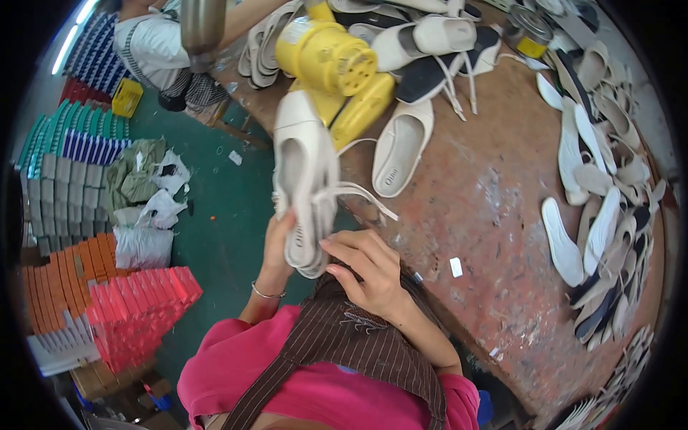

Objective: The recorder inserts insoles into white flat shoes and uses a heat gun to finish them at a factory workbench.

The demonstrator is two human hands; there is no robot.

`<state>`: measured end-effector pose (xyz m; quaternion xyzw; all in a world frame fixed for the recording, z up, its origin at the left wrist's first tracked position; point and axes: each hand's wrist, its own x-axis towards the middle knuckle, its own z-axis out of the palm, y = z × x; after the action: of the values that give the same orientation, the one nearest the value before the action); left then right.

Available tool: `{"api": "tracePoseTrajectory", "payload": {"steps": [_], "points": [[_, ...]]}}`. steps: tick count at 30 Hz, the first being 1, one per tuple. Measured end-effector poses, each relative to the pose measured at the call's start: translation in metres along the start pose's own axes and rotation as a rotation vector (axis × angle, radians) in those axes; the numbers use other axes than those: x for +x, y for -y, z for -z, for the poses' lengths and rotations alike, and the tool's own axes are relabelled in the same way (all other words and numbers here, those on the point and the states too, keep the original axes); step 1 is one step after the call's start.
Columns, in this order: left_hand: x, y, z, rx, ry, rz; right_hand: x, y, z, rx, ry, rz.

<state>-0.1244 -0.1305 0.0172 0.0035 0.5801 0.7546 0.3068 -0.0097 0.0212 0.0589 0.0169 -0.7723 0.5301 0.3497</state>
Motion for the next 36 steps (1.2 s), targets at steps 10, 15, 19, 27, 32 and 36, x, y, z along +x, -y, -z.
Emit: {"api": "tracePoseTrajectory", "payload": {"steps": [10,15,19,27,32,36], "points": [[0.04,-0.041,0.103,-0.561,-0.171,-0.059,-0.072,-0.084,0.042,-0.088,-0.188,-0.8],[0.068,-0.054,0.091,-0.54,0.046,-0.082,-0.097,-0.102,0.069,-0.031,-0.378,-0.941],[0.094,-0.061,0.076,-0.629,-0.097,-0.108,-0.091,-0.105,0.063,-0.101,-0.387,-0.954],[0.122,-0.079,0.052,-0.583,-0.117,-0.173,-0.091,-0.112,0.065,-0.146,-0.395,-0.953],[0.137,-0.086,0.051,-0.604,-0.234,-0.23,-0.092,-0.114,0.067,-0.118,-0.409,-0.949],[0.147,-0.089,0.058,-0.655,-0.229,-0.21,-0.09,-0.112,0.066,-0.118,-0.436,-0.942]]}}
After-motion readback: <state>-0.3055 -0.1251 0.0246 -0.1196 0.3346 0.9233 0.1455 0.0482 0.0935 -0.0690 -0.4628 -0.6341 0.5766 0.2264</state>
